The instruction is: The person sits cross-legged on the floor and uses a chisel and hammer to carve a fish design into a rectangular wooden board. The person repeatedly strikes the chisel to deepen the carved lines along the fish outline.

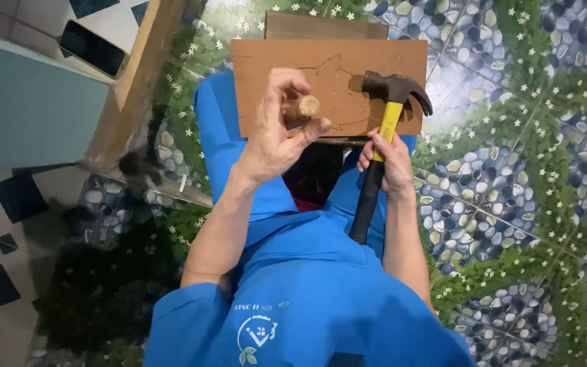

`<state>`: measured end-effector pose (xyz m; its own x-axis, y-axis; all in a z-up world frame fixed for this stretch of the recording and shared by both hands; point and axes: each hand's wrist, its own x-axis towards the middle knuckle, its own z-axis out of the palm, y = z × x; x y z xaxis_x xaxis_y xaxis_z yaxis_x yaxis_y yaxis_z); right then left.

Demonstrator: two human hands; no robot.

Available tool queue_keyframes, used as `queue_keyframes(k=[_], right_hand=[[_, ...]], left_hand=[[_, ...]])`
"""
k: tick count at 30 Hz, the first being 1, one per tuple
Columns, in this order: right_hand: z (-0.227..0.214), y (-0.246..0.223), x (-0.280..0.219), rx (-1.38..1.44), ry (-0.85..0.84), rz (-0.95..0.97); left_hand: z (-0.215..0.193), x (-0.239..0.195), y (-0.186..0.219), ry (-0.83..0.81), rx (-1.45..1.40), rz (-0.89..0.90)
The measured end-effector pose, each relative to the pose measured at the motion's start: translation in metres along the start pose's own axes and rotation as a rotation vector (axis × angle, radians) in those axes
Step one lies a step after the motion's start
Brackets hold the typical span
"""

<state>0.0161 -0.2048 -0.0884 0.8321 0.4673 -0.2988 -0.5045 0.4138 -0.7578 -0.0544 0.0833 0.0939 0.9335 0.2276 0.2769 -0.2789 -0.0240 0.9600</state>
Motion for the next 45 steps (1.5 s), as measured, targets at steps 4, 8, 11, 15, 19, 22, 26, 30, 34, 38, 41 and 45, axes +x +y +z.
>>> queue_keyframes(k=[4, 8, 11, 15, 19, 22, 26, 30, 34, 38, 41, 45], right_hand=[[0.017, -0.017, -0.010, -0.090, -0.013, 0.101], [-0.005, 0.002, -0.002, -0.058, -0.021, -0.001], [-0.085, 0.035, 0.005, -0.142, 0.041, 0.016], [-0.116, 0.049, 0.008, -0.233, 0.054, 0.025], [-0.104, 0.045, 0.000, -0.247, 0.071, 0.049], [-0.093, 0.039, -0.007, -0.252, 0.080, 0.064], [-0.080, 0.033, -0.018, -0.257, 0.089, 0.089], [-0.069, 0.029, -0.014, -0.257, 0.106, 0.109], [-0.054, 0.018, -0.009, -0.256, 0.117, 0.118], [-0.045, 0.005, -0.011, -0.259, 0.125, 0.135], [-0.061, 0.003, -0.020, -0.395, 0.141, 0.012], [0.010, -0.037, -0.081, -0.375, 0.149, -0.208]], left_hand=[[0.019, 0.017, 0.011, -0.027, 0.140, 0.273], [0.059, 0.000, -0.057, -0.028, 0.134, 0.369], [0.101, -0.029, -0.108, -0.059, 0.265, 0.397], [0.129, -0.041, -0.101, -0.069, 0.401, 0.471], [0.134, -0.044, -0.105, -0.123, 0.410, 0.511], [0.136, -0.047, -0.117, -0.151, 0.442, 0.526], [0.136, -0.050, -0.132, -0.207, 0.438, 0.549], [0.126, -0.048, -0.124, -0.200, 0.489, 0.612], [0.121, -0.053, -0.096, -0.121, 0.511, 0.581], [0.120, -0.058, -0.100, -0.076, 0.468, 0.540], [0.109, -0.052, -0.082, -0.077, 0.468, 0.559], [0.109, -0.055, -0.096, -0.061, 0.466, 0.576]])
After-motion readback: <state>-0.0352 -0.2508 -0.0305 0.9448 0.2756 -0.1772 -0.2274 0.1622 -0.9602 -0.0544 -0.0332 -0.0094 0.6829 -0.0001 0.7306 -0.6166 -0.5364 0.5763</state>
